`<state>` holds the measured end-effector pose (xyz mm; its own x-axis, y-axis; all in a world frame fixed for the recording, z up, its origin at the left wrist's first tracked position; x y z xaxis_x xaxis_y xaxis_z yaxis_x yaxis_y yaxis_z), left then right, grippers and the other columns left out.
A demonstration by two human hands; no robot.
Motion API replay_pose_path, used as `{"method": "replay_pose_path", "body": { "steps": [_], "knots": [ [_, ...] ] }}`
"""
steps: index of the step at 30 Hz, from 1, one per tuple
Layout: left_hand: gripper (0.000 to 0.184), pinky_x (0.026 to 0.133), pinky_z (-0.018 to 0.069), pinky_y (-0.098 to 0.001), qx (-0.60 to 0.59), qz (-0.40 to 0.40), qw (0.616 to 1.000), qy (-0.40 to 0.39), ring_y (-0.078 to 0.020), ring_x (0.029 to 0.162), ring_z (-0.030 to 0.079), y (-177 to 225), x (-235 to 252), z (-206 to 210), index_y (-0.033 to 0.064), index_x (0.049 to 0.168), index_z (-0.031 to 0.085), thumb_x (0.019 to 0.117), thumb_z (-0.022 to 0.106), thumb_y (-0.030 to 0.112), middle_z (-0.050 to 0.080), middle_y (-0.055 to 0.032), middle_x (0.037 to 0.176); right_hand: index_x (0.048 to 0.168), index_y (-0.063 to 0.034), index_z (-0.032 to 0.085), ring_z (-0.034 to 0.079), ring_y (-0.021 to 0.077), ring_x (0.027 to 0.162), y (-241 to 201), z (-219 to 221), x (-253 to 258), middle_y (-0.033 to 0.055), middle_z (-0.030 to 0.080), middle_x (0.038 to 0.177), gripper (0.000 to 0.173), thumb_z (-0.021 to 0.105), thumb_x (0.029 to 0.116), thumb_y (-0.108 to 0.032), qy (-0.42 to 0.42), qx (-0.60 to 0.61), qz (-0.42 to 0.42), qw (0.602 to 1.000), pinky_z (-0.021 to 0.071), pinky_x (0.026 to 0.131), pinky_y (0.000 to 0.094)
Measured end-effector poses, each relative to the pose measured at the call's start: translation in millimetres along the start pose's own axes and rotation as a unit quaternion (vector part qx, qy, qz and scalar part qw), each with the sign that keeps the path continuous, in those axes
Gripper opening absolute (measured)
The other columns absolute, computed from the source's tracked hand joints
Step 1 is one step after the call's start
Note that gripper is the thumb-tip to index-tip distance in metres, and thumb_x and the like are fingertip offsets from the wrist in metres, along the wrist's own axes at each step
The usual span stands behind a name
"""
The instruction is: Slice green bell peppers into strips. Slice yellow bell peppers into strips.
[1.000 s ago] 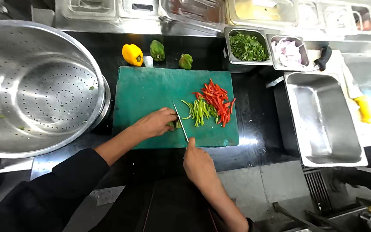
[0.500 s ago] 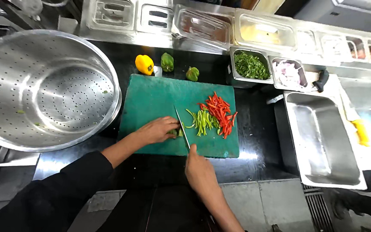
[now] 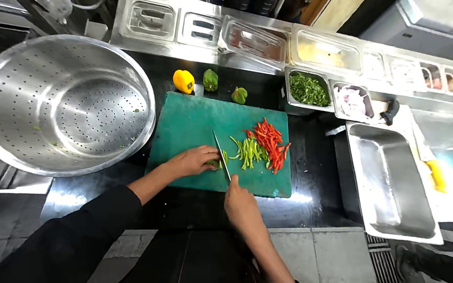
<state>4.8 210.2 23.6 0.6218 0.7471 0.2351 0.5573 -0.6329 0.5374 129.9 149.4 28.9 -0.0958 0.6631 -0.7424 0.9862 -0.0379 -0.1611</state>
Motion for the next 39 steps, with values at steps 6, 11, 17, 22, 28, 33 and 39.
{"method": "replay_pose_path", "body": {
  "steps": [6, 11, 17, 22, 28, 33, 39],
  "knots": [
    [0.023, 0.105, 0.0507, -0.0363, -0.006, -0.002, 1.0, 0.027, -0.0269, 0.117, 0.065, 2.3, -3.3, -2.1, 0.0018, 0.11, 0.073, 0.0959, 0.07, 0.02, 0.069, -0.0137, 0.119, 0.146, -0.0097, 0.038, 0.07, 0.0368, 0.106, -5.6, 6.0, 13.5, 0.0192, 0.07, 0.108, 0.037, 0.04, 0.1097, -0.018, 0.019, -0.001, 0.006, 1.0, 0.0557, 0.088, 0.0516],
    [0.024, 0.104, 0.0514, -0.0377, -0.002, -0.008, 0.999, 0.042, -0.0278, 0.116, 0.065, -0.7, -7.8, -4.4, 0.0014, 0.107, 0.071, 0.0951, 0.072, 0.022, 0.068, -0.0144, 0.117, 0.147, -0.0083, 0.039, 0.069, 0.036, 0.111, -6.0, 7.6, -2.9, 0.0195, 0.069, 0.114, 0.038, 0.036, 0.111, -0.021, -0.01, -0.013, -0.002, 1.0, 0.0546, 0.091, 0.0506],
    [0.017, 0.091, 0.055, -0.0367, 0.006, -0.009, 0.998, 0.067, -0.0264, 0.1, 0.066, 1.7, -9.9, -4.8, 0.003, 0.097, 0.071, 0.093, 0.074, 0.019, 0.069, -0.0117, 0.103, 0.148, -0.0097, 0.039, 0.069, 0.037, 0.109, -7.0, 2.6, -5.5, 0.0195, 0.07, 0.112, 0.039, 0.036, 0.1109, -0.021, 0.001, -0.025, -0.006, 1.0, 0.0551, 0.089, 0.0516],
    [0.012, 0.095, 0.0551, -0.0375, -0.013, -0.013, 0.998, 0.06, -0.0251, 0.104, 0.068, 2.3, -8.9, -1.6, 0.0033, 0.096, 0.074, 0.0934, 0.072, 0.015, 0.071, -0.0111, 0.107, 0.144, -0.0083, 0.04, 0.07, 0.0364, 0.106, -11.7, 7.1, 10.8, 0.0192, 0.07, 0.11, 0.036, 0.04, 0.1091, -0.015, 0.02, -0.025, -0.004, 0.999, 0.056, 0.087, 0.0511],
    [0.013, 0.096, 0.0547, -0.0338, 0.002, 0.0, 0.998, 0.064, -0.0209, 0.104, 0.068, 3.3, -15.7, -4.9, 0.0059, 0.099, 0.075, 0.0952, 0.071, 0.018, 0.071, -0.0078, 0.106, 0.148, -0.0096, 0.038, 0.07, 0.0365, 0.108, -13.1, 7.3, -2.6, 0.0193, 0.07, 0.112, 0.039, 0.036, 0.1103, -0.019, -0.009, -0.027, -0.015, 0.999, 0.0559, 0.089, 0.051],
    [0.017, 0.098, 0.0542, -0.0352, -0.002, -0.017, 0.997, 0.078, -0.0226, 0.107, 0.068, 0.7, -23.0, -5.1, 0.0046, 0.103, 0.073, 0.0945, 0.072, 0.019, 0.07, -0.0098, 0.109, 0.147, -0.0104, 0.039, 0.07, 0.0363, 0.107, -14.8, 6.4, -2.4, 0.0188, 0.07, 0.11, 0.038, 0.036, 0.1108, -0.021, -0.005, -0.03, -0.016, 0.999, 0.0559, 0.088, 0.0511],
    [0.017, 0.101, 0.0517, -0.035, 0.004, -0.028, 0.994, 0.105, -0.0221, 0.111, 0.065, -2.3, -27.5, -4.8, 0.0063, 0.098, 0.074, 0.0951, 0.071, 0.023, 0.07, -0.008, 0.111, 0.146, -0.0094, 0.039, 0.07, 0.0353, 0.109, -18.0, 11.2, 10.8, 0.0186, 0.07, 0.113, 0.037, 0.036, 0.1106, -0.019, 0.002, -0.033, -0.021, 0.999, 0.0551, 0.089, 0.0503]
  ]
}}
Point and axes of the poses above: each hand's wrist, its own x-axis towards the middle knuckle, its own z-axis out of the palm, y = z × x, the point moved 10 cm from there along x, towards the middle knuckle
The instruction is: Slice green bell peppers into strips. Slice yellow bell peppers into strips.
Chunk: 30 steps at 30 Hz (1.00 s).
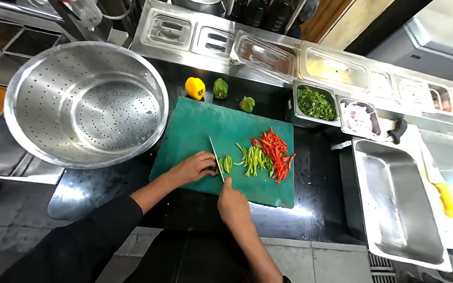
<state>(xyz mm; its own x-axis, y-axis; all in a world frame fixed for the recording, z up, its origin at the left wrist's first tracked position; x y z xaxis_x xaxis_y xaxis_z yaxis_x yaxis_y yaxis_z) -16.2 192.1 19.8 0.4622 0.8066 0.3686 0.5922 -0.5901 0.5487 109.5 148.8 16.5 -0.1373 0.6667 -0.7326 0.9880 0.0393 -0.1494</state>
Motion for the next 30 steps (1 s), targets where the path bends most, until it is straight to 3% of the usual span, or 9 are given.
{"method": "replay_pose_path", "body": {
  "steps": [4, 8, 20, 25, 30],
  "knots": [
    [0.019, 0.102, 0.0513, -0.0354, 0.004, -0.012, 1.0, 0.007, -0.0232, 0.111, 0.065, -6.2, -5.2, -5.1, 0.007, 0.098, 0.076, 0.0957, 0.071, 0.025, 0.071, -0.008, 0.107, 0.148, -0.0112, 0.037, 0.071, 0.0353, 0.105, -2.3, -0.7, -18.0, 0.0177, 0.071, 0.108, 0.039, 0.034, 0.1112, -0.022, -0.017, -0.007, -0.002, 1.0, 0.0566, 0.087, 0.0502],
    [0.016, 0.102, 0.0515, -0.034, -0.002, -0.017, 1.0, 0.011, -0.0227, 0.111, 0.065, -5.4, -7.5, -3.3, 0.0069, 0.097, 0.076, 0.0942, 0.072, 0.022, 0.071, -0.0083, 0.108, 0.146, -0.009, 0.039, 0.07, 0.0363, 0.109, -10.5, 1.9, 0.7, 0.0191, 0.07, 0.112, 0.037, 0.037, 0.1103, -0.019, -0.003, -0.008, -0.012, 1.0, 0.0551, 0.089, 0.0507],
    [0.015, 0.106, 0.0497, -0.0331, -0.009, 0.014, 1.0, 0.023, -0.0199, 0.112, 0.066, -2.3, -14.4, -7.9, 0.0063, 0.095, 0.077, 0.0977, 0.066, 0.016, 0.072, -0.0066, 0.105, 0.147, -0.0099, 0.04, 0.07, 0.036, 0.108, -7.1, 3.0, -14.5, 0.019, 0.07, 0.111, 0.038, 0.035, 0.1115, -0.023, -0.027, 0.0, -0.022, 0.999, 0.0556, 0.089, 0.0509],
    [0.018, 0.107, 0.0479, -0.0315, -0.015, 0.045, 0.999, 0.015, -0.0192, 0.112, 0.067, 0.6, -15.6, -5.2, 0.006, 0.094, 0.077, 0.099, 0.063, 0.016, 0.073, -0.0064, 0.105, 0.146, -0.0086, 0.039, 0.07, 0.0365, 0.107, -15.5, 6.2, 9.5, 0.0197, 0.069, 0.11, 0.038, 0.036, 0.1115, -0.023, -0.002, 0.019, -0.026, 0.999, 0.0556, 0.089, 0.0511],
    [0.016, 0.105, 0.0502, -0.0313, -0.004, 0.015, 1.0, 0.016, -0.0174, 0.113, 0.065, -2.0, -16.8, -4.9, 0.0082, 0.097, 0.077, 0.099, 0.065, 0.019, 0.072, -0.0044, 0.107, 0.145, -0.012, 0.041, 0.07, 0.0378, 0.107, 2.6, 6.4, 11.2, 0.0197, 0.07, 0.11, 0.037, 0.036, 0.112, -0.028, -0.001, 0.039, -0.046, 0.998, 0.055, 0.089, 0.054]
  ]
}}
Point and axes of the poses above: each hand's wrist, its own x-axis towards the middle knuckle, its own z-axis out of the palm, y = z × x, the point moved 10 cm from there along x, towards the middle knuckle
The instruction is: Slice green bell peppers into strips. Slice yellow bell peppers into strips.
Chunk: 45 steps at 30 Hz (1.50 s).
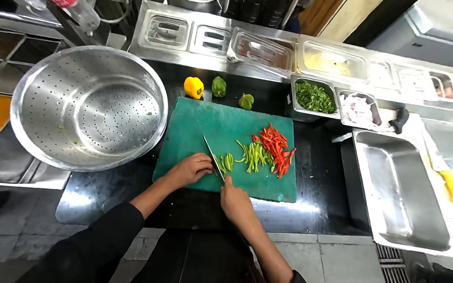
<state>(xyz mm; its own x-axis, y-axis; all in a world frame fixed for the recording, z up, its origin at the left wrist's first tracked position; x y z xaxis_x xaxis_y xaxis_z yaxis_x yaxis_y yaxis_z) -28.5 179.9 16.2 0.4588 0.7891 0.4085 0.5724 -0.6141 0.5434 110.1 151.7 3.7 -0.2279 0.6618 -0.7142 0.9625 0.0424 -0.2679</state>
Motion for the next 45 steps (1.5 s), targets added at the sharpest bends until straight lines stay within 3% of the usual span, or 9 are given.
{"method": "replay_pose_path", "body": {
  "steps": [5, 9, 13, 18, 25, 31, 37, 42, 45],
  "knots": [
    [0.015, 0.101, 0.0529, -0.0367, 0.017, -0.051, 0.998, 0.026, -0.0229, 0.111, 0.066, 6.4, 5.0, 6.7, 0.0078, 0.103, 0.076, 0.0963, 0.067, 0.018, 0.07, -0.0084, 0.109, 0.147, -0.0091, 0.045, 0.072, 0.0376, 0.085, 74.7, -33.3, 6.6, 0.022, 0.069, 0.098, 0.042, 0.04, 0.1117, -0.031, 0.057, 0.069, 0.037, 0.995, 0.0575, 0.079, 0.0552],
    [0.019, 0.107, 0.0501, -0.0384, -0.002, -0.065, 0.998, 0.013, -0.0256, 0.12, 0.064, 11.7, 21.6, 26.2, 0.0056, 0.109, 0.075, 0.0975, 0.067, 0.017, 0.069, -0.0118, 0.119, 0.142, -0.005, 0.044, 0.063, 0.0245, 0.054, 117.6, -81.9, -7.4, 0.0143, 0.06, 0.073, 0.039, 0.042, 0.1125, -0.03, 0.12, 0.183, 0.033, 0.975, 0.0575, 0.056, 0.0421],
    [0.019, 0.11, 0.0475, -0.042, -0.057, -0.084, 0.995, 0.001, -0.0281, 0.127, 0.061, 15.7, 48.0, 44.4, 0.0028, 0.113, 0.074, 0.0983, 0.066, 0.012, 0.068, -0.0141, 0.126, 0.132, -0.0087, 0.049, 0.053, 0.0154, 0.041, 126.7, -120.6, -46.1, 0.0065, 0.05, 0.059, 0.026, 0.045, 0.1118, -0.024, 0.128, 0.357, -0.029, 0.925, 0.0518, 0.042, 0.0301],
    [0.02, 0.108, 0.048, -0.0448, -0.104, -0.151, 0.98, 0.076, -0.0294, 0.124, 0.062, 12.7, 73.2, 43.7, 0.0027, 0.116, 0.073, 0.1003, 0.062, 0.008, 0.069, -0.0137, 0.125, 0.121, -0.0106, 0.055, 0.048, 0.0107, 0.037, 121.6, -102.3, -39.4, 0.0021, 0.047, 0.054, 0.021, 0.043, 0.1088, -0.023, 0.06, 0.54, -0.104, 0.833, 0.0488, 0.037, 0.026],
    [0.034, 0.109, 0.0453, -0.0517, -0.022, -0.105, 0.994, -0.034, -0.0337, 0.13, 0.058, 15.2, 124.5, 71.3, 0.0111, 0.125, 0.073, 0.0996, 0.054, -0.001, 0.067, -0.0081, 0.135, 0.115, -0.0071, 0.052, 0.046, 0.011, 0.036, 142.8, -61.8, -18.8, 0.0025, 0.043, 0.052, 0.018, 0.04, 0.1116, -0.02, 0.074, 0.609, -0.025, 0.789, 0.0467, 0.036, 0.0261],
    [0.02, 0.101, 0.051, -0.0482, -0.042, -0.155, 0.985, -0.064, -0.034, 0.11, 0.067, 2.3, 148.1, 51.6, 0.001, 0.114, 0.075, 0.1018, 0.061, 0.009, 0.072, -0.0176, 0.113, 0.116, -0.0066, 0.051, 0.047, 0.0113, 0.036, 164.8, -63.2, -25.3, 0.0024, 0.044, 0.053, 0.017, 0.041, 0.1115, -0.019, 0.065, 0.615, -0.021, 0.785, 0.0477, 0.036, 0.0263],
    [0.023, 0.09, 0.0578, -0.0366, -0.289, -0.357, 0.887, -0.054, -0.0173, 0.092, 0.072, -6.8, 126.6, 36.1, -0.0024, 0.117, 0.07, 0.1054, 0.057, 0.012, 0.074, -0.0118, 0.109, 0.118, -0.0084, 0.05, 0.047, 0.0108, 0.036, 174.0, -54.6, -26.6, 0.0001, 0.045, 0.054, 0.015, 0.044, 0.109, -0.019, 0.006, 0.589, -0.054, 0.806, 0.048, 0.036, 0.0268],
    [0.011, 0.072, 0.0607, -0.0277, -0.369, -0.466, 0.798, 0.096, -0.0115, 0.073, 0.07, -7.2, 88.9, 26.1, -0.0039, 0.101, 0.07, 0.0956, 0.07, 0.006, 0.073, -0.008, 0.088, 0.125, -0.0103, 0.049, 0.046, 0.0101, 0.037, 165.6, -39.6, -19.4, -0.0021, 0.045, 0.055, 0.021, 0.046, 0.1076, -0.02, -0.058, 0.536, -0.085, 0.838, 0.0466, 0.036, 0.0266],
    [0.015, 0.071, 0.0612, -0.0272, -0.375, -0.508, 0.761, 0.147, -0.012, 0.072, 0.071, -4.0, 59.1, 23.7, -0.0041, 0.102, 0.072, 0.0995, 0.065, 0.009, 0.074, -0.0078, 0.087, 0.135, -0.0111, 0.047, 0.049, 0.011, 0.039, 153.8, -25.5, -14.6, -0.0023, 0.047, 0.059, 0.031, 0.047, 0.1074, -0.025, -0.106, 0.44, -0.108, 0.885, 0.0481, 0.039, 0.028]
  ]
}}
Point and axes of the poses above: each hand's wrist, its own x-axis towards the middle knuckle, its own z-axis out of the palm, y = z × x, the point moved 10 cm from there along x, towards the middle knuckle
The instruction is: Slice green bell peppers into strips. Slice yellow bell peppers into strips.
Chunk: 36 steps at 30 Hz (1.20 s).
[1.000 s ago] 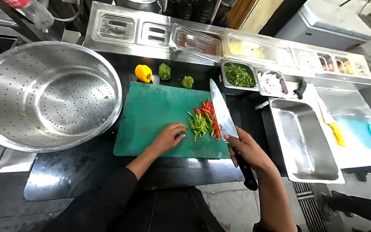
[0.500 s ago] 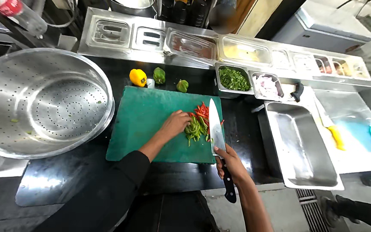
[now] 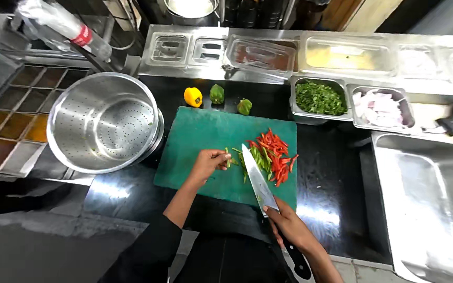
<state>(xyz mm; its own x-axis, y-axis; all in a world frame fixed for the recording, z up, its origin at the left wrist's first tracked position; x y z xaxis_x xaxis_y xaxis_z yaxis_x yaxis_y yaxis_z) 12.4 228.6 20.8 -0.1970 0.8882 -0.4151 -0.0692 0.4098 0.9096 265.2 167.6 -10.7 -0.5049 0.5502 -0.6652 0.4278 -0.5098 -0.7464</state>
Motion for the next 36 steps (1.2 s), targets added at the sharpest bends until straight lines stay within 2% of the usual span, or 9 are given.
{"method": "replay_pose_path", "body": {
  "steps": [5, 10, 17, 20, 22, 24, 25, 31, 36],
  "knots": [
    [0.015, 0.079, 0.0621, -0.0297, -0.031, -0.019, 0.999, 0.036, -0.0149, 0.082, 0.073, -15.8, -31.0, -13.9, -0.0059, 0.111, 0.068, 0.1012, 0.058, -0.001, 0.073, -0.0113, 0.101, 0.135, -0.012, 0.048, 0.054, 0.014, 0.045, 12.6, 14.2, 15.2, 0.0015, 0.052, 0.065, 0.034, 0.045, 0.1101, -0.034, -0.064, -0.156, 0.035, 0.985, 0.0517, 0.045, 0.0316],
    [0.015, 0.075, 0.0625, -0.0298, -0.021, -0.041, 0.996, 0.075, -0.0151, 0.076, 0.072, -35.9, -38.9, -8.3, -0.0063, 0.112, 0.064, 0.097, 0.064, -0.003, 0.072, -0.0123, 0.094, 0.137, -0.0092, 0.048, 0.055, 0.0144, 0.045, 6.9, -6.8, 24.9, 0.0043, 0.054, 0.066, 0.035, 0.043, 0.1112, -0.032, -0.002, -0.196, 0.05, 0.979, 0.0523, 0.045, 0.0314],
    [0.02, 0.064, 0.0638, -0.0343, 0.204, -0.106, 0.96, 0.157, -0.0176, 0.064, 0.072, -51.9, -40.9, -9.7, -0.0009, 0.107, 0.067, 0.0984, 0.07, 0.017, 0.071, -0.0121, 0.086, 0.141, -0.012, 0.047, 0.061, 0.0178, 0.052, -9.9, -5.6, 15.9, 0.0075, 0.059, 0.074, 0.039, 0.041, 0.1116, -0.037, -0.01, -0.284, 0.058, 0.957, 0.0557, 0.053, 0.0354],
    [0.015, 0.064, 0.0611, -0.035, 0.275, 0.012, 0.948, 0.16, -0.0166, 0.069, 0.07, -40.2, -46.2, -8.8, 0.0043, 0.107, 0.069, 0.0996, 0.069, 0.017, 0.071, -0.0092, 0.095, 0.144, -0.0122, 0.045, 0.062, 0.0176, 0.053, -9.9, -2.8, 15.7, 0.0084, 0.061, 0.077, 0.04, 0.04, 0.1117, -0.037, -0.009, -0.295, 0.063, 0.953, 0.0565, 0.054, 0.0353],
    [0.012, 0.078, 0.061, -0.0357, 0.317, 0.176, 0.921, 0.144, -0.0194, 0.09, 0.07, -29.3, -52.3, -4.8, 0.0036, 0.106, 0.074, 0.0975, 0.069, 0.01, 0.07, -0.0121, 0.112, 0.143, -0.0123, 0.046, 0.063, 0.0178, 0.054, -8.8, -1.5, 15.7, 0.0086, 0.061, 0.079, 0.04, 0.04, 0.1117, -0.037, -0.009, -0.301, 0.067, 0.951, 0.0567, 0.055, 0.0359],
    [0.013, 0.097, 0.0553, -0.0359, 0.359, 0.304, 0.875, 0.118, -0.0225, 0.109, 0.068, -25.2, -55.8, 0.6, 0.0058, 0.106, 0.077, 0.0952, 0.071, 0.011, 0.072, -0.0098, 0.116, 0.142, -0.0124, 0.046, 0.063, 0.0181, 0.055, -7.9, -0.2, 15.5, 0.0086, 0.061, 0.079, 0.04, 0.04, 0.1119, -0.037, -0.011, -0.307, 0.07, 0.949, 0.0569, 0.055, 0.0362],
    [0.014, 0.102, 0.0529, -0.037, 0.373, 0.34, 0.856, 0.107, -0.0238, 0.113, 0.067, -26.2, -55.8, 3.4, 0.0064, 0.105, 0.078, 0.0946, 0.071, 0.013, 0.073, -0.0084, 0.115, 0.141, -0.0124, 0.047, 0.063, 0.0181, 0.055, -6.7, 0.4, 15.5, 0.0084, 0.061, 0.078, 0.039, 0.04, 0.1119, -0.037, -0.012, -0.31, 0.073, 0.948, 0.0569, 0.055, 0.0361],
    [0.015, 0.103, 0.0519, -0.0407, 0.424, 0.418, 0.799, 0.088, -0.0251, 0.114, 0.066, -26.0, -57.5, 15.5, 0.0106, 0.103, 0.08, 0.0964, 0.07, 0.02, 0.072, -0.0067, 0.117, 0.14, -0.011, 0.048, 0.066, 0.0232, 0.062, -14.2, 5.7, 7.2, 0.011, 0.063, 0.081, 0.04, 0.04, 0.1116, -0.037, 0.001, -0.35, 0.053, 0.935, 0.0582, 0.063, 0.042],
    [0.016, 0.095, 0.0537, -0.0425, 0.439, 0.439, 0.779, 0.086, -0.0263, 0.109, 0.067, -29.3, -57.5, 18.8, 0.0117, 0.101, 0.08, 0.0984, 0.065, 0.019, 0.075, -0.0045, 0.11, 0.136, -0.0105, 0.051, 0.07, 0.0383, 0.098, -29.2, 18.9, -17.3, 0.0184, 0.07, 0.099, 0.037, 0.037, 0.1118, -0.035, 0.023, -0.463, 0.074, 0.883, 0.0543, 0.085, 0.0538]
  ]
}}
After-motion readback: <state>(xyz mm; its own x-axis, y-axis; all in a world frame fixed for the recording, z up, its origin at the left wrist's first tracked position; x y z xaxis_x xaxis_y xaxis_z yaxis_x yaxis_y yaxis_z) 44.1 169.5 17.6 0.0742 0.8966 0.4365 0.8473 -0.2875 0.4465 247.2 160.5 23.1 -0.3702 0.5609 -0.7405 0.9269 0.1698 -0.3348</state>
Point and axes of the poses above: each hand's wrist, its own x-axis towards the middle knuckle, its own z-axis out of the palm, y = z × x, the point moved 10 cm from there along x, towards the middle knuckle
